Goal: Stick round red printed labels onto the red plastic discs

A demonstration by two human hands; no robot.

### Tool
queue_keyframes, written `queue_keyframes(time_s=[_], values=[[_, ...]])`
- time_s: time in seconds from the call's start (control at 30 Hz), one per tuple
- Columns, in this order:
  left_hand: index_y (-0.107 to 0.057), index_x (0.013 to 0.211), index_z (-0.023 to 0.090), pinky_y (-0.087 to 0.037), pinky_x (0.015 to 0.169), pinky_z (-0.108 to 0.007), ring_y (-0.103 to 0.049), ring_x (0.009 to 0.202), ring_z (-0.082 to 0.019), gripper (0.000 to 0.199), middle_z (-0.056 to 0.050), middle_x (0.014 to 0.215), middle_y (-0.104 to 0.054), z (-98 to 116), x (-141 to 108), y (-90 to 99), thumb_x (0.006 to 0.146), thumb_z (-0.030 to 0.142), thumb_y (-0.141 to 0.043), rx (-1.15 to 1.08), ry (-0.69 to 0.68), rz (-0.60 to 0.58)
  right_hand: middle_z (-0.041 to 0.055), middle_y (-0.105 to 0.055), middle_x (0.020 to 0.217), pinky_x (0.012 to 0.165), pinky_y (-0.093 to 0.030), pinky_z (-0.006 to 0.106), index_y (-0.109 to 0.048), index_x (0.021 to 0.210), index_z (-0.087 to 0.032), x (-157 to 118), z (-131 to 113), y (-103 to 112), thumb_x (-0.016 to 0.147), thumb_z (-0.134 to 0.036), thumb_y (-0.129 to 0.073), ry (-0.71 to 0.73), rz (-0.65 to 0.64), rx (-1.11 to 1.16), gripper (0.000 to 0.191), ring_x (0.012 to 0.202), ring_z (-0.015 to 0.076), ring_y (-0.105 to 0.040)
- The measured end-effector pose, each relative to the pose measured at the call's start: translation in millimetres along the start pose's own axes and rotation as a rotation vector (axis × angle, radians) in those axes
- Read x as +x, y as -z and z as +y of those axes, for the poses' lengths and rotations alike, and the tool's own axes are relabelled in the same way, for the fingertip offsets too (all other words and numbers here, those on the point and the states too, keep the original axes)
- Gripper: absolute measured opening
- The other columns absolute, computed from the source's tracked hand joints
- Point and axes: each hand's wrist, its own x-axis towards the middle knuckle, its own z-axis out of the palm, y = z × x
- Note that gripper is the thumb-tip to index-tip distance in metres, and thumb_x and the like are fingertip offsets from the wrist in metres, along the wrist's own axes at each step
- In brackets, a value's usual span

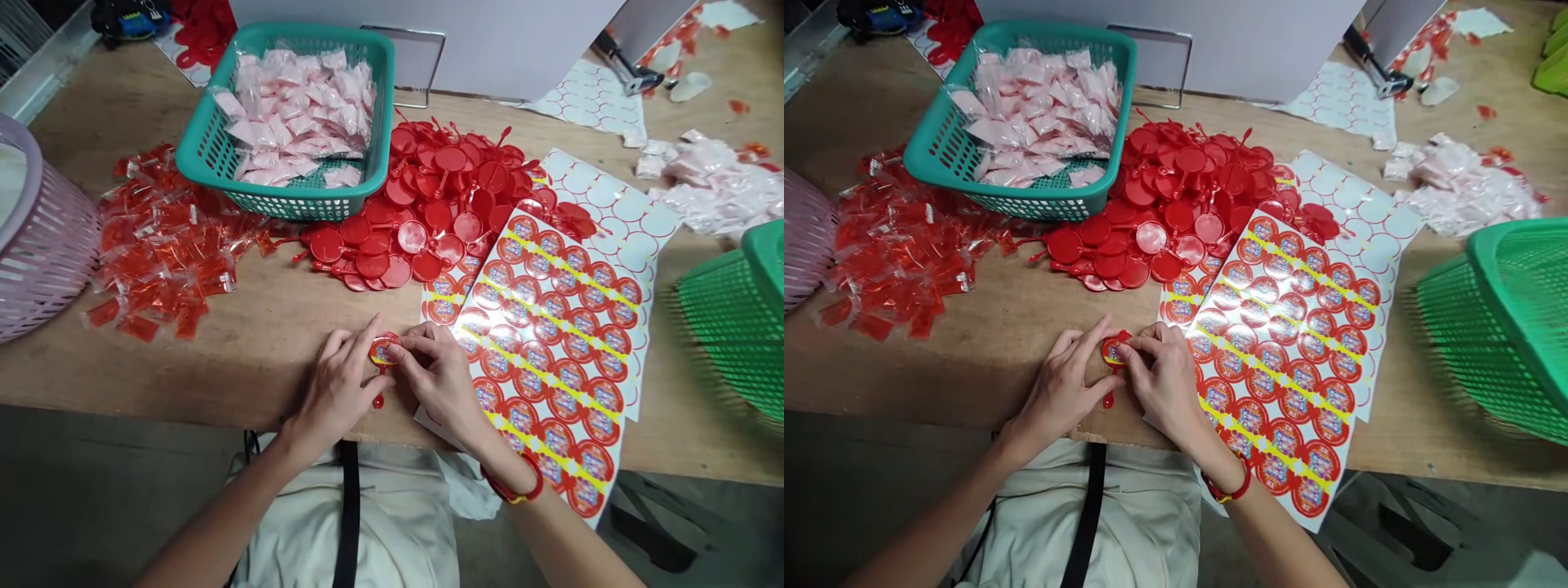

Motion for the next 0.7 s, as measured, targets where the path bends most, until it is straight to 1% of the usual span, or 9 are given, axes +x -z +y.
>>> queue_keyframes(time_s=[0.27, 0.37, 0.5, 0.53, 0.57, 0.6, 0.67, 0.7], values=[[-0.032, 0.133, 0.019, -0.046, 0.084, -0.037, -0.049, 0.096, -0.022, 0.073, -0.007, 0.106, -0.062, -0.6, 0.3, -0.5, 0.069, 0.014, -0.067, 0.018, 0.003, 0.003, 0.0057, -0.059, 0.075, 0.066, -0.039, 0.032, -0.069, 0.075, -0.018, -0.5, -2.3, -1.1, 0.081, -0.023, -0.056, 0.01, 0.003, -0.054, 0.015, 0.073, 0.019, -0.049], [-0.032, 0.133, 0.017, -0.045, 0.084, -0.037, -0.048, 0.096, -0.022, 0.073, -0.007, 0.106, -0.062, -0.9, 0.1, -0.9, 0.069, 0.014, -0.067, 0.025, 0.001, 0.003, 0.0059, -0.059, 0.075, 0.065, -0.039, 0.032, -0.069, 0.076, -0.017, -0.6, -2.7, -2.3, 0.081, -0.022, -0.055, 0.037, 0.002, -0.102, 0.015, 0.072, 0.0189, -0.049], [-0.029, 0.133, 0.02, -0.045, 0.085, -0.036, -0.048, 0.097, -0.022, 0.075, -0.006, 0.109, -0.06, -0.3, 0.3, -0.2, 0.069, 0.014, -0.067, 0.024, -0.008, -0.008, 0.0059, -0.056, 0.073, 0.063, -0.042, 0.032, -0.067, 0.074, -0.017, -3.1, -0.1, -6.4, 0.082, -0.02, -0.054, 0.093, 0.034, -0.148, 0.015, 0.071, 0.019, -0.05], [-0.03, 0.133, 0.02, -0.044, 0.086, -0.036, -0.048, 0.098, -0.022, 0.075, -0.006, 0.11, -0.059, 0.2, 0.5, 0.1, 0.068, 0.014, -0.067, 0.038, -0.007, -0.004, 0.0061, -0.054, 0.075, 0.063, -0.042, 0.032, -0.067, 0.078, -0.017, -3.8, 0.5, -7.1, 0.082, -0.019, -0.053, 0.113, 0.044, -0.153, 0.015, 0.072, 0.0188, -0.05], [-0.031, 0.132, 0.019, -0.043, 0.087, -0.037, -0.047, 0.1, -0.022, 0.074, -0.007, 0.113, -0.057, 0.8, 0.9, 0.5, 0.068, 0.014, -0.068, 0.059, -0.003, 0.006, 0.0067, -0.053, 0.08, 0.063, -0.043, 0.032, -0.066, 0.086, -0.017, -4.1, 1.0, -7.3, 0.082, -0.019, -0.051, 0.129, 0.054, -0.157, 0.015, 0.072, 0.0187, -0.05], [-0.033, 0.131, 0.018, -0.043, 0.088, -0.037, -0.047, 0.101, -0.023, 0.072, -0.008, 0.114, -0.055, 1.5, 1.3, 0.9, 0.068, 0.014, -0.068, 0.083, 0.007, 0.018, 0.0079, -0.051, 0.087, 0.064, -0.044, 0.032, -0.063, 0.098, -0.017, -4.0, 1.1, -7.0, 0.082, -0.018, -0.051, 0.132, 0.062, -0.159, 0.02, 0.074, 0.0187, -0.051], [-0.04, 0.125, 0.017, -0.042, 0.088, -0.038, -0.046, 0.103, -0.024, 0.066, -0.01, 0.115, -0.051, 3.3, 2.1, 1.6, 0.066, 0.015, -0.069, 0.122, 0.032, 0.032, 0.0119, -0.047, 0.102, 0.068, -0.046, 0.034, -0.048, 0.121, -0.016, -2.1, 0.3, -4.9, 0.08, -0.018, -0.052, 0.11, 0.069, -0.164, 0.041, 0.08, 0.0203, -0.051], [-0.044, 0.121, 0.017, -0.043, 0.088, -0.038, -0.046, 0.103, -0.025, 0.062, -0.01, 0.114, -0.05, 4.2, 2.4, 1.8, 0.065, 0.015, -0.07, 0.133, 0.045, 0.031, 0.0137, -0.045, 0.107, 0.07, -0.046, 0.036, -0.043, 0.125, -0.015, -0.4, -0.6, -3.4, 0.079, -0.019, -0.053, 0.095, 0.058, -0.17, 0.048, 0.084, 0.0215, -0.051]])
